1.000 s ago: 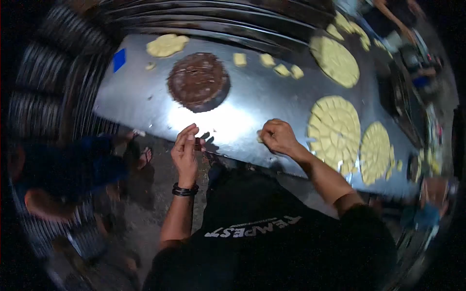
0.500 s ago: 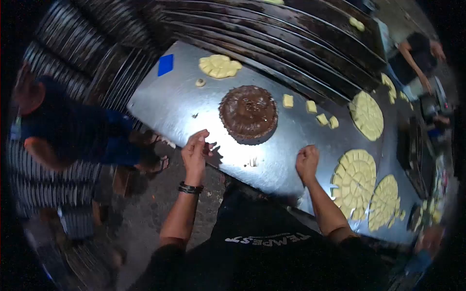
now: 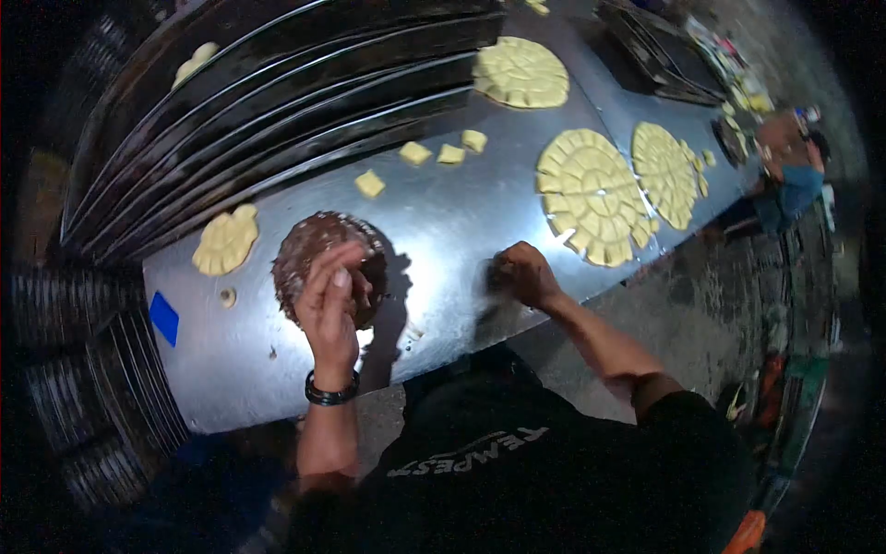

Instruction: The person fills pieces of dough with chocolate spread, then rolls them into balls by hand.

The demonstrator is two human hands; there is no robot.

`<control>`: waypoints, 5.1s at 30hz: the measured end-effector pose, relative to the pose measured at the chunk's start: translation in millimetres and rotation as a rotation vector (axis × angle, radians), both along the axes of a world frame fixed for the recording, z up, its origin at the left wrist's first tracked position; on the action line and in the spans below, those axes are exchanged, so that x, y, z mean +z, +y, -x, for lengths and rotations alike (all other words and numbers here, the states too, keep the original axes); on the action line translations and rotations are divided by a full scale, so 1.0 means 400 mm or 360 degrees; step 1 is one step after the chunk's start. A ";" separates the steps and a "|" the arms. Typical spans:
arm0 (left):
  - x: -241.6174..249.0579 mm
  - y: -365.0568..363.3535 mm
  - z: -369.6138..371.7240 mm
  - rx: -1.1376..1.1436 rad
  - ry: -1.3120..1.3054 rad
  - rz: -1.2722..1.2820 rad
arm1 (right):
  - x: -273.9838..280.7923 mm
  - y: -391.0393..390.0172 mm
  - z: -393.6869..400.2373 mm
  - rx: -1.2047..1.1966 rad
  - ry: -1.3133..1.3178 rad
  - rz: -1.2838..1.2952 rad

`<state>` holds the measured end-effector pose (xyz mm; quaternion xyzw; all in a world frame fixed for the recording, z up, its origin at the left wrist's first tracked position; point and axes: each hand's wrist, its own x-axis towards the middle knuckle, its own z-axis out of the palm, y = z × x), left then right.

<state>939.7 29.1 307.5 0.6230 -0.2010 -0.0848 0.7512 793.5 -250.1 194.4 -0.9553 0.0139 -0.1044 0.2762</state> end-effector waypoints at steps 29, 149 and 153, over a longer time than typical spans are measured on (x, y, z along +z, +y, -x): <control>-0.136 -0.365 0.380 0.1303 0.0212 0.0058 | 0.095 0.054 0.001 0.0274 0.0563 -0.1952; -0.168 -0.152 0.324 0.0243 0.0751 0.0187 | 0.118 0.037 -0.075 0.0189 0.0644 -0.1814; -0.168 -0.156 0.312 -0.0080 0.0976 0.0316 | 0.151 0.066 -0.060 0.0094 0.0698 -0.1796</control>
